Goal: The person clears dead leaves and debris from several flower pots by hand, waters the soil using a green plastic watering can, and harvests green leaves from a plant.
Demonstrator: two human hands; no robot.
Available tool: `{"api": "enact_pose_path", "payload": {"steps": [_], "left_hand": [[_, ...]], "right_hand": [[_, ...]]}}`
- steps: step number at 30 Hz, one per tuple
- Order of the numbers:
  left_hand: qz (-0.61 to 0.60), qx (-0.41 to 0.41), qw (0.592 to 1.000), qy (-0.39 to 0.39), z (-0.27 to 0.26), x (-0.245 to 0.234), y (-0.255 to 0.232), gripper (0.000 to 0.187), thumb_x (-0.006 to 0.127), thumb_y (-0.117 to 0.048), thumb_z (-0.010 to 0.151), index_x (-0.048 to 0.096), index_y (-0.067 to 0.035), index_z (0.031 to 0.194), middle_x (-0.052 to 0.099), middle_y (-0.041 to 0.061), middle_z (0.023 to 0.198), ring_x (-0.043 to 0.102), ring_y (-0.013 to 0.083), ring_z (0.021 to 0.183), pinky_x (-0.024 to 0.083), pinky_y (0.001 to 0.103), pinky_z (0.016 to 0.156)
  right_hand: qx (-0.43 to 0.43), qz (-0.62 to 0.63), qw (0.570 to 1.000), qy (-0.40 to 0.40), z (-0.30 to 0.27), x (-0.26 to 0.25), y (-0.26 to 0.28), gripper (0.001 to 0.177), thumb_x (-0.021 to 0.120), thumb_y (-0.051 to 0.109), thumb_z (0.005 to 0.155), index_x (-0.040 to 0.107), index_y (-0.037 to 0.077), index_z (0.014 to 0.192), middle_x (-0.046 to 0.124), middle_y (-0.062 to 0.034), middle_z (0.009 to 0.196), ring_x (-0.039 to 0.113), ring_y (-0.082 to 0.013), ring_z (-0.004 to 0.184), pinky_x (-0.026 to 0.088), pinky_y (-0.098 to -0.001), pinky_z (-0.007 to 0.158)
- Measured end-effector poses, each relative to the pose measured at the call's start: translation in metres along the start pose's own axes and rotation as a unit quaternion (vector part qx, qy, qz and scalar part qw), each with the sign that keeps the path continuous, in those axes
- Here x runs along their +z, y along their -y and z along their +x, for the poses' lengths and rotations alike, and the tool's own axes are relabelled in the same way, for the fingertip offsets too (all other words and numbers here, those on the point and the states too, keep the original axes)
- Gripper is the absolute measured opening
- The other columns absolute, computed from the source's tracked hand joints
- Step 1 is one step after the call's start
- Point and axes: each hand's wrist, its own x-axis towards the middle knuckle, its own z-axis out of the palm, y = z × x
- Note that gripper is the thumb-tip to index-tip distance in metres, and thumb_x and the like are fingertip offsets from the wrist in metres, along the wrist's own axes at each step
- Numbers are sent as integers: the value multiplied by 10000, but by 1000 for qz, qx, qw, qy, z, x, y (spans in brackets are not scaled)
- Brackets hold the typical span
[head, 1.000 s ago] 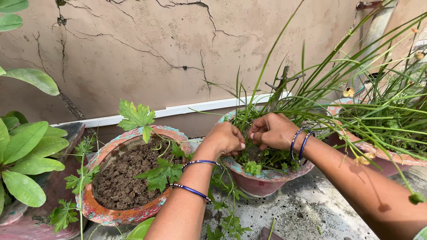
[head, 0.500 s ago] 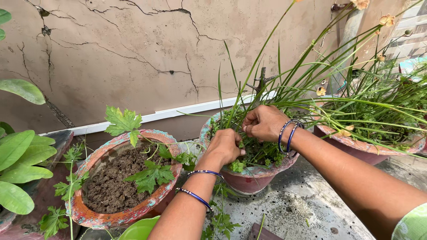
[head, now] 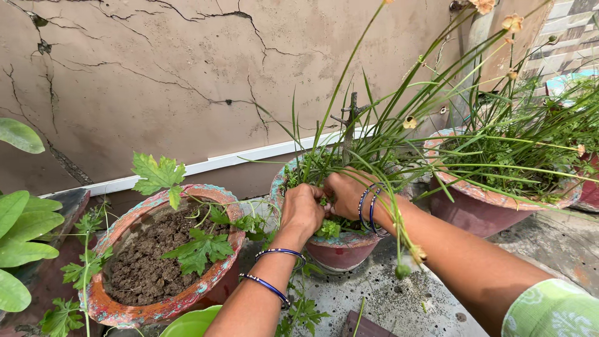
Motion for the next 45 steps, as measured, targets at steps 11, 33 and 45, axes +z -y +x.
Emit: {"api": "enact_pose_path", "payload": {"steps": [11, 33, 45], "left_hand": [[-83, -123, 988, 43, 3, -19, -23, 181, 730, 11, 828, 792, -5, 997, 783, 118, 772, 773, 146, 696, 622, 324, 633], [131, -26, 989, 67, 7, -78, -6, 318, 861, -194, 774, 788, -128, 1077, 751, 186, 1053, 732, 328, 1032, 576, 410, 894], [122, -7, 988, 90, 12, -53, -8, 335, 792, -76, 759, 787, -151, 1086, 713, 209, 1142, 686, 369, 1106, 561, 429, 942]], "right_hand": [[7, 95, 995, -10, 18, -3, -7, 240, 840, 156, 719, 797, 74, 941, 773, -133, 842, 760, -256, 801, 591, -374, 749], [5, -55, 986, 157, 13, 11, -21, 274, 714, 336, 870, 807, 156, 1054, 807, -101, 917, 760, -295, 859, 583, -437, 795], [-38, -124, 971, 199, 4, 9, 8, 444, 829, 438, 727, 768, 275, 1136, 759, -52, 1116, 707, -284, 1072, 557, -442, 927]]}}
